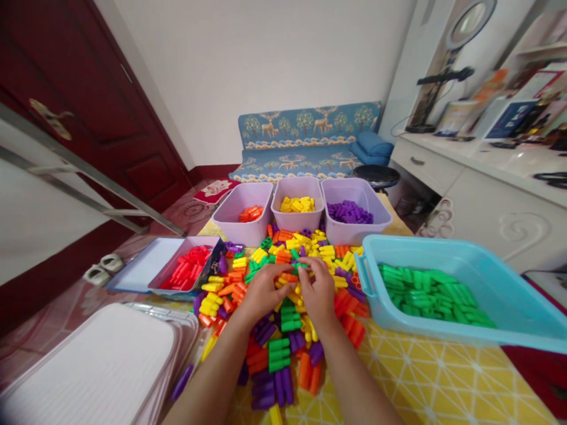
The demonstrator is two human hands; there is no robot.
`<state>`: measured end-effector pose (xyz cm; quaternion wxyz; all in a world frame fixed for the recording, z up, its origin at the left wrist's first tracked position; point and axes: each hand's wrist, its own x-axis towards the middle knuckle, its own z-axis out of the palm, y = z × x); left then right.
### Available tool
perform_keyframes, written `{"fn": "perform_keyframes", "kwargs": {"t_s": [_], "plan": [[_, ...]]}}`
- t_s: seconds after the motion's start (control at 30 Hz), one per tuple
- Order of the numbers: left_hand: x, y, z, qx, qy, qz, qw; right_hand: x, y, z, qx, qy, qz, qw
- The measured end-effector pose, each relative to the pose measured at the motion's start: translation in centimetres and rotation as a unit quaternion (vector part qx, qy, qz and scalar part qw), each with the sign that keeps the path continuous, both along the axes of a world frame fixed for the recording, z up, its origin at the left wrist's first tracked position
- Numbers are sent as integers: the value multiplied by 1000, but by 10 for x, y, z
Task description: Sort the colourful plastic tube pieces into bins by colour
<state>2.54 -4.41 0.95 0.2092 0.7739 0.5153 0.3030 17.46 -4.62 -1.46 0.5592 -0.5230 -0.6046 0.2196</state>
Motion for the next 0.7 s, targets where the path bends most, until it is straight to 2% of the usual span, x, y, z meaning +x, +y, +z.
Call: {"fn": "perform_keyframes", "kwargs": {"t_s": [0.07,0.17,0.27,0.37,0.53,0.63,0.7], "plan": [[3,-1,-3,0,25,62,998,5,4,3,14,-107,-15,994],[4,0,-7,-1,35,147,989,9,7,4,-25,-217,-25,976],[3,0,-9,15,24,139,990,10,7,4,-60,-251,13,966],[1,0,-9,20,12,83,996,7,7,5,-78,-261,48,961],[-4,1,-11,12,-58,11,998,2,6,8,-98,-264,33,959],[-4,2,-15,11,-99,36,994,2,3,16,-84,-201,10,976],[-4,2,-17,18,-93,66,993,4,-1,28,-39,-94,-26,994]]}}
